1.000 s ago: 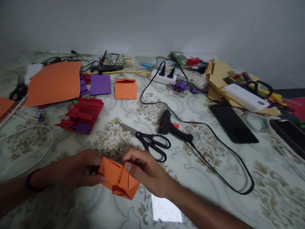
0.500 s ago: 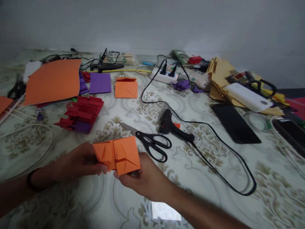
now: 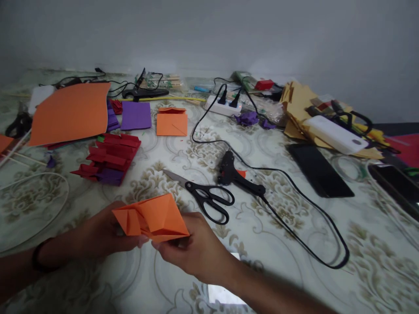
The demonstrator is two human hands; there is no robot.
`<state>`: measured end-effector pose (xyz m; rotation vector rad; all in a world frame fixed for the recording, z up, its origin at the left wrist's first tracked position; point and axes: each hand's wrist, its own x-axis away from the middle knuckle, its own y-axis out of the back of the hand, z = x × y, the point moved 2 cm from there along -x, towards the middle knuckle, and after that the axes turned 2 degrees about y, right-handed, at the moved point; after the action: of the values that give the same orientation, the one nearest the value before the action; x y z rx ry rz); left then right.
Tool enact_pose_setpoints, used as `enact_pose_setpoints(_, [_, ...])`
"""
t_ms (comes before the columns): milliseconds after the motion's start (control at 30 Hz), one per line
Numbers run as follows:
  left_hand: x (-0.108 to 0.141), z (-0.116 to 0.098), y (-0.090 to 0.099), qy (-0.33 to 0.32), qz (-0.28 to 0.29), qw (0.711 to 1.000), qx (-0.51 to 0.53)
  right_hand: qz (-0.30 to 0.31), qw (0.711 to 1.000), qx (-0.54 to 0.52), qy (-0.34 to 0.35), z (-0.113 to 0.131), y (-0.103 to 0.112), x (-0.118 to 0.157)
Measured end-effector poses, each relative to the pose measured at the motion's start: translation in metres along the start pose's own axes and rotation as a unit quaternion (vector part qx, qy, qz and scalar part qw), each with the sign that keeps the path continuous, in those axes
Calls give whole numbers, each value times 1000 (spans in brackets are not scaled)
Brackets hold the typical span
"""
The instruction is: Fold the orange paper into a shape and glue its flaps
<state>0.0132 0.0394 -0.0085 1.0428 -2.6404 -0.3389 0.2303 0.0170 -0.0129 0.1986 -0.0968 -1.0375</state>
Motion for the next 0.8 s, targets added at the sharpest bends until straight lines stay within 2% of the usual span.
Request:
enact_pose_setpoints(133, [1, -3, -4, -36, 6, 999, 3, 3, 998, 45, 49, 7, -6, 1])
enact_pose_setpoints(300, [0, -6, -5, -21, 29, 999, 23, -19, 990, 107, 86, 4, -14, 4])
enact_pose_setpoints(567, [-1, -7, -3, -10, 56, 997, 42, -36, 991, 103, 74, 7, -13, 3])
enact_pose_setpoints(800, [3, 1, -5, 6, 54, 998, -10, -58, 993, 77, 71, 8, -11, 3])
